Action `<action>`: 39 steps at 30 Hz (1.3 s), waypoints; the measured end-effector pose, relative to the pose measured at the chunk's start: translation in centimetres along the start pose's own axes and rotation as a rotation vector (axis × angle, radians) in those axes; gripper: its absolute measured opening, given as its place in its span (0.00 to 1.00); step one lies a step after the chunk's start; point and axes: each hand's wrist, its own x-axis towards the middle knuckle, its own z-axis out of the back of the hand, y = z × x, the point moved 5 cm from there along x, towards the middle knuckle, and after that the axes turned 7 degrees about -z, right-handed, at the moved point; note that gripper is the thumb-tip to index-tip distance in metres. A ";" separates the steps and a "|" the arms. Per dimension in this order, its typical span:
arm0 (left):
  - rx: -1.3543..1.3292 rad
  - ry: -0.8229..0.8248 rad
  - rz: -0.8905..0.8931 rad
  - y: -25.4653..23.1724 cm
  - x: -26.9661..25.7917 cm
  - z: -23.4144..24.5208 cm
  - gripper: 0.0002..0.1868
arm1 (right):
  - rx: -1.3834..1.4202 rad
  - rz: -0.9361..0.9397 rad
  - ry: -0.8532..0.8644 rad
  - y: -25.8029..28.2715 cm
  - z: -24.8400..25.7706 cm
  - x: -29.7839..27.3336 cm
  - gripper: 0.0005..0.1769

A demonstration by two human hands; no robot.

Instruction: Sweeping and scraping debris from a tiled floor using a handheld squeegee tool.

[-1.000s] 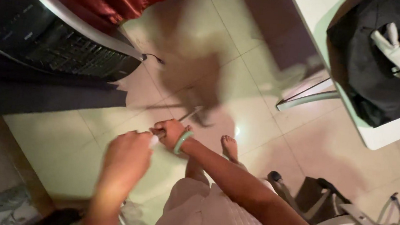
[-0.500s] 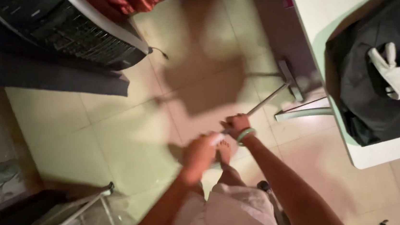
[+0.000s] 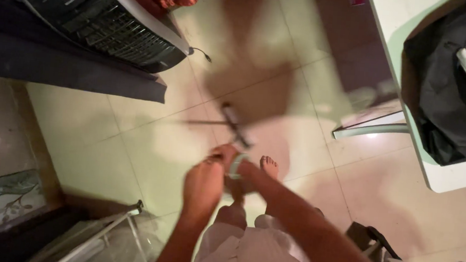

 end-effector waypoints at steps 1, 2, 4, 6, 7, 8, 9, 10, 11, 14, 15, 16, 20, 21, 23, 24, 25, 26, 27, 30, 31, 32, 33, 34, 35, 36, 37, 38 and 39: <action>-0.005 0.000 -0.008 -0.6 0.8 -1.5 0.08 | -0.047 -0.033 -0.001 -3.3 1.8 -0.7 0.17; -0.145 -0.040 -0.038 -1.7 1.3 -3.2 0.09 | -0.095 -0.074 0.005 -6.8 3.5 -2.5 0.17; -0.290 -0.070 -0.069 -4.2 1.8 -5.9 0.11 | -0.184 -0.150 0.018 -13.3 5.7 -6.5 0.18; -0.321 0.166 0.029 -6.1 2.5 -8.7 0.10 | -0.271 -0.213 0.018 -17.3 7.0 -7.4 0.19; -0.319 0.162 0.020 -5.3 2.8 -10.7 0.10 | -0.274 -0.215 0.009 -17.5 7.4 -7.8 0.19; -0.330 -0.024 -0.100 -5.1 3.2 -11.9 0.09 | -0.301 -0.191 -0.060 -17.7 8.1 -8.4 0.18; -0.340 -0.209 -0.219 -4.8 3.4 -13.2 0.09 | -0.328 -0.167 -0.128 -17.8 8.8 -9.1 0.17; -0.346 -0.207 -0.223 -3.7 2.3 -10.2 0.09 | -0.332 -0.172 -0.127 -15.2 9.3 -8.6 0.17; -0.458 -0.097 -0.122 -2.0 1.2 -7.9 0.09 | -0.289 -0.182 -0.098 -12.6 9.5 -8.2 0.17; -0.583 0.004 0.015 4.3 -3.7 -2.9 0.12 | -0.184 -0.107 -0.173 -4.9 4.2 -6.4 0.17; -0.601 -0.017 0.044 6.9 -5.1 -1.2 0.15 | -0.132 -0.019 -0.284 -2.2 2.3 -5.1 0.16; -0.591 -0.014 0.042 8.6 -7.2 2.1 0.15 | -0.123 -0.020 -0.290 1.1 -0.6 -3.9 0.16; -0.174 0.073 0.061 14.0 -14.6 12.1 0.16 | 0.282 0.242 -0.278 17.5 -7.2 -1.9 0.13; -0.042 0.108 0.083 15.0 -16.1 13.8 0.15 | 0.271 0.273 -0.230 22.2 -8.0 -1.9 0.16; 0.030 0.093 0.054 18.0 -16.9 10.3 0.10 | 0.213 0.201 -0.156 22.8 -13.3 -0.4 0.10; 0.093 0.078 0.037 19.4 -17.6 8.7 0.07 | 0.154 0.133 -0.067 23.3 -16.3 0.1 0.13; 0.097 0.085 0.041 19.5 -18.2 6.6 0.07 | 0.162 0.132 -0.063 20.3 -20.2 0.8 0.13; 0.092 0.043 -0.056 19.2 -18.0 4.9 0.08 | 0.226 0.190 -0.112 17.4 -23.3 2.1 0.14; 0.086 0.000 -0.152 18.7 -17.8 3.1 0.11 | 0.290 0.248 -0.162 14.3 -26.2 3.4 0.25; -0.151 0.052 -0.229 14.8 -16.5 -1.0 0.08 | 0.222 -0.037 0.021 5.5 -22.6 -4.2 0.34; -0.154 0.059 -0.245 12.9 -15.9 -4.2 0.08 | 0.222 -0.052 0.010 -0.7 -22.7 -7.7 0.34; -0.226 0.057 -0.298 10.9 -15.5 -7.3 0.07 | 0.116 -0.176 -0.029 -6.6 -22.7 -10.4 0.24; -0.300 0.056 -0.350 8.8 -15.2 -10.3 0.06 | 0.010 -0.301 -0.067 -12.3 -22.4 -12.4 0.15; -0.294 0.058 -0.358 7.7 -14.4 -14.8 0.06 | 0.015 -0.304 -0.076 -12.3 -19.3 -14.5 0.15; -0.319 0.042 -0.422 6.3 -13.7 -19.2 0.06 | -0.116 -0.404 -0.085 -12.8 -16.1 -16.8 0.16; -0.351 0.033 -0.486 4.7 -13.3 -23.5 0.06 | -0.248 -0.511 -0.087 -13.2 -12.9 -19.9 0.23; -0.351 0.041 -0.495 4.8 -13.0 -23.2 0.06 | -0.244 -0.522 -0.090 -12.3 -12.5 -20.5 0.23; -0.346 0.114 -0.454 4.4 -12.0 -23.4 0.08 | -0.237 -0.520 -0.164 -12.1 -11.1 -21.1 0.21; -0.340 0.186 -0.414 3.9 -11.0 -23.6 0.09 | -0.230 -0.516 -0.238 -11.8 -9.6 -21.8 0.19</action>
